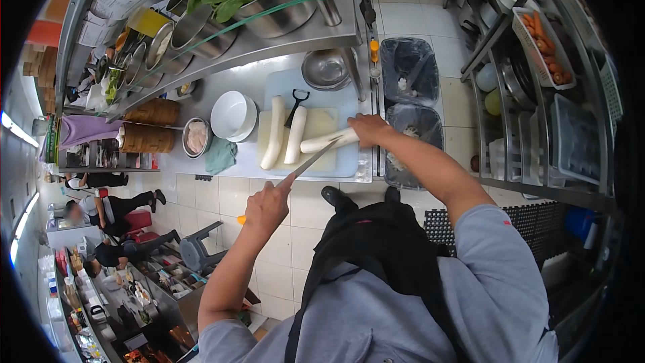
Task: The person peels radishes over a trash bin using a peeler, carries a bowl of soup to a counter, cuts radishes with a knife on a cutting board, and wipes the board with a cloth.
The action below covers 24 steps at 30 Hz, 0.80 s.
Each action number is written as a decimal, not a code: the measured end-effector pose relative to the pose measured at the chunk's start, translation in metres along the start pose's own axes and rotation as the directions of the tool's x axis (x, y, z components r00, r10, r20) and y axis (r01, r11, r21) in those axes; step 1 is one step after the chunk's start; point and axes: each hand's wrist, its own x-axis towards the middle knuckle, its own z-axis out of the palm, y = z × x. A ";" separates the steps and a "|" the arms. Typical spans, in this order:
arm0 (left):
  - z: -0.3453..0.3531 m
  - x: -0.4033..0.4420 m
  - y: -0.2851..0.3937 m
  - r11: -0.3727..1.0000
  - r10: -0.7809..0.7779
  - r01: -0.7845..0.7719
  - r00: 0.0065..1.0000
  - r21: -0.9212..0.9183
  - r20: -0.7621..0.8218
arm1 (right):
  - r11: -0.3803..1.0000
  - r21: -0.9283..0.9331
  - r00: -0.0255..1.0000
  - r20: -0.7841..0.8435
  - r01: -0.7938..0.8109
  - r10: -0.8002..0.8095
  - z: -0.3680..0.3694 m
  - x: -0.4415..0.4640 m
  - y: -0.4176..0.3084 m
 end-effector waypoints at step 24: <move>-0.052 0.067 -0.045 0.939 0.306 -0.304 0.952 0.160 0.010 | 0.994 -0.101 0.978 -0.202 0.030 -0.050 0.012 -0.005 -0.001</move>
